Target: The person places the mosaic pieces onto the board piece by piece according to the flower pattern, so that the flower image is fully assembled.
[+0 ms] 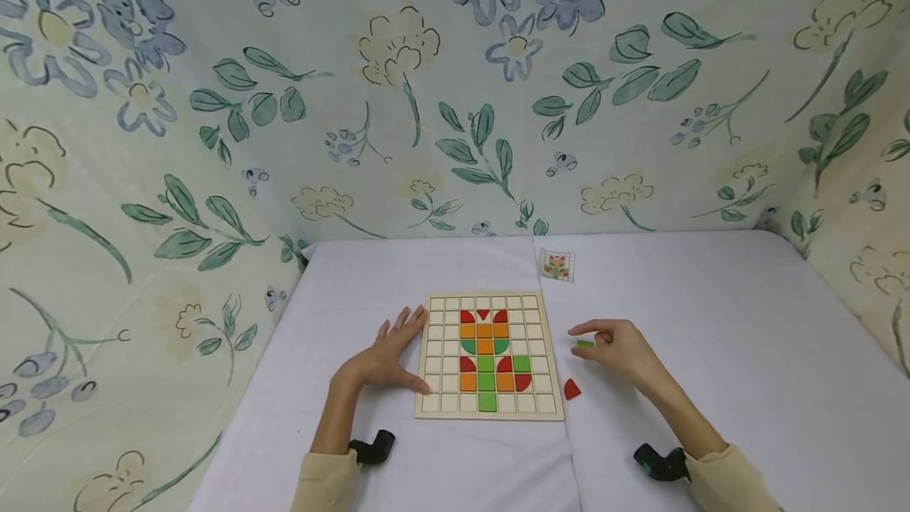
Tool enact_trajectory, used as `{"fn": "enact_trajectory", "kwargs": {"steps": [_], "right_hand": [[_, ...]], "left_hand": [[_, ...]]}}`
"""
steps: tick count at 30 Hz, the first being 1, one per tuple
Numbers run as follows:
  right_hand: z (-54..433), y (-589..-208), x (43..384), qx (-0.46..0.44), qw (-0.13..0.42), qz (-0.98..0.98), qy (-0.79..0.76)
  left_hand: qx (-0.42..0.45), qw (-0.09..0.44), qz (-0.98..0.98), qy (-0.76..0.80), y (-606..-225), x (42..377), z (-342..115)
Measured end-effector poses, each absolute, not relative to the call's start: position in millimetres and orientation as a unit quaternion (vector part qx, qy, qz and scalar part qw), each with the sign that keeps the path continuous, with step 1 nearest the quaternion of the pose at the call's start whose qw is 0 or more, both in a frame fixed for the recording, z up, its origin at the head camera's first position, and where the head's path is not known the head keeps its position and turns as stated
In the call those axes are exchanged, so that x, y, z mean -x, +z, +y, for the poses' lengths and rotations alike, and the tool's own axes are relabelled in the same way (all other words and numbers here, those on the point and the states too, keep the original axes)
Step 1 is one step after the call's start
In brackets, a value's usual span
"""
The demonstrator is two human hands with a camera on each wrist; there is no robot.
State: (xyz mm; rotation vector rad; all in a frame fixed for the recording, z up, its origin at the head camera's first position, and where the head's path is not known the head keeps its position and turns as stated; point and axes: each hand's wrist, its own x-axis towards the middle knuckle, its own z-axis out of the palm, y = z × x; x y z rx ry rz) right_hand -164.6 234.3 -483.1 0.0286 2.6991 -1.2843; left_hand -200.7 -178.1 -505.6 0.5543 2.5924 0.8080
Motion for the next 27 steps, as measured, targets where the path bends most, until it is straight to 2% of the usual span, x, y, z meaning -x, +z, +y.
{"fn": "enact_trajectory", "kwargs": {"steps": [15, 27], "right_hand": [[263, -500, 163, -0.07, 0.098, 0.901, -0.417], [252, -497, 167, -0.045, 0.101, 0.906, -0.409]], "left_hand": [[-0.199, 0.182, 0.919, 0.288, -508, 200, -179], [-0.2, 0.184, 0.919, 0.287, -506, 201, -178]]}}
